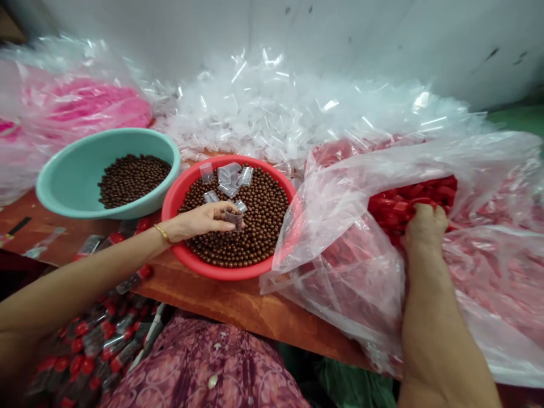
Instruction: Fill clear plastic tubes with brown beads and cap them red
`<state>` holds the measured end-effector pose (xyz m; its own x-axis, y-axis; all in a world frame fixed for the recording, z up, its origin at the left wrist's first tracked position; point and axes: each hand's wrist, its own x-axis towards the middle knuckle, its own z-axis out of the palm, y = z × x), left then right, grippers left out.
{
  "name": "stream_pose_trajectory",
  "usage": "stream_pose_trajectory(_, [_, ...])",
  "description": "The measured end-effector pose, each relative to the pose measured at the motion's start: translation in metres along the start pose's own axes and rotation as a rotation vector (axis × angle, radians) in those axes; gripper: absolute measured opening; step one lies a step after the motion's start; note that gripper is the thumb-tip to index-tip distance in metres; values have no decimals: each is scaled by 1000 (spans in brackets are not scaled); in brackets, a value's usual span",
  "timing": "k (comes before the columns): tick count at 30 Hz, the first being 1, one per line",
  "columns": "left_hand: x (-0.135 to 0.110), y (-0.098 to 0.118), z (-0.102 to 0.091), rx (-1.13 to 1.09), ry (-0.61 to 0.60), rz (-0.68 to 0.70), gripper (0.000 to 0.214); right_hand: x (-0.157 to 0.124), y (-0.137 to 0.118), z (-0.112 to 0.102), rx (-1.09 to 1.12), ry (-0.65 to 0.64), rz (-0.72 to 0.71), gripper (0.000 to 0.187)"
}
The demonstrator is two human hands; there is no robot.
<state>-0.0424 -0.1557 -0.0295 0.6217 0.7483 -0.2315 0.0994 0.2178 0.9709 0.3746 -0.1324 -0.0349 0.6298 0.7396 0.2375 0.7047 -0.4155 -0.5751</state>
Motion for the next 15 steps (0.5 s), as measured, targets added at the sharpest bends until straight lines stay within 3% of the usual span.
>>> stream_pose_trajectory(3, [-13, 0, -1, 1, 4, -21, 29, -11, -14, -18, -4, -2, 197, 43])
stream_pose_trajectory(5, [-20, -3, -2, 11, 22, -32, 26, -21, -30, -33, -58, 2, 252, 37])
stream_pose_trajectory(8, [-28, -6, -2, -38, 58, -41, 27, -34, -60, -55, 107, 8, 320, 41])
stream_pose_trajectory(12, [-32, -8, 2, -98, 68, -48, 27, -48, -101, -67, 211, -21, 194, 33])
stream_pose_trajectory(15, [-33, -7, 4, -96, 86, -56, 27, -62, -130, -54, 318, -288, 13, 20])
